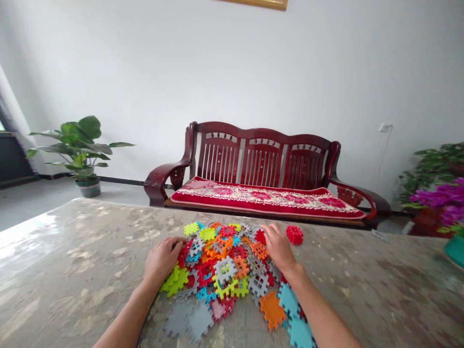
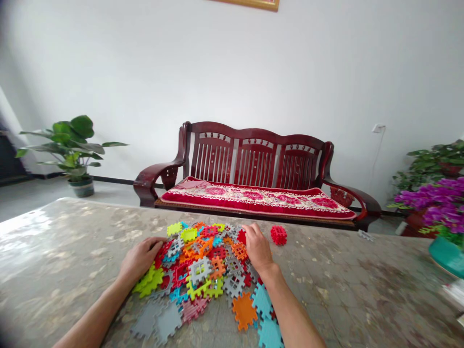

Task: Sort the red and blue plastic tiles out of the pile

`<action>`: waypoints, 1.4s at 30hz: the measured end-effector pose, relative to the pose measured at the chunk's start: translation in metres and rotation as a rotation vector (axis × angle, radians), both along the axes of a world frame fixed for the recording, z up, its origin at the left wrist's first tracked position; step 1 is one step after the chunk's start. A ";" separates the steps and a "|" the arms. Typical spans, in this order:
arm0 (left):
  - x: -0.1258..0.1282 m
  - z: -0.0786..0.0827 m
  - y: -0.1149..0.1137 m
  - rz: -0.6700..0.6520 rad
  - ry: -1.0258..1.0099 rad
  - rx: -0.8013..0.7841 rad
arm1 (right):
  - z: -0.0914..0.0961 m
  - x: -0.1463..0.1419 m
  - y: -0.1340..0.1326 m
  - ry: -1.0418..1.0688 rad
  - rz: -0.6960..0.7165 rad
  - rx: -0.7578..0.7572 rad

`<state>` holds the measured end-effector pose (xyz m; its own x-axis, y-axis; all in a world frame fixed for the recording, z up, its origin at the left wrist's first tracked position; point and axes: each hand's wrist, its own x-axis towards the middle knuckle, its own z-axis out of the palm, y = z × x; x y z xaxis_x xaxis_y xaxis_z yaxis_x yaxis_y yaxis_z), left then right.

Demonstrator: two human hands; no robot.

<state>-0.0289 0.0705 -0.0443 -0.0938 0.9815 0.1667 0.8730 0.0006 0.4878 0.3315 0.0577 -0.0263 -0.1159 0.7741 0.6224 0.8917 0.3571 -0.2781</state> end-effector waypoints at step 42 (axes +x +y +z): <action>-0.001 -0.002 0.002 0.021 0.015 -0.017 | 0.038 0.012 -0.016 -0.160 -0.305 -0.601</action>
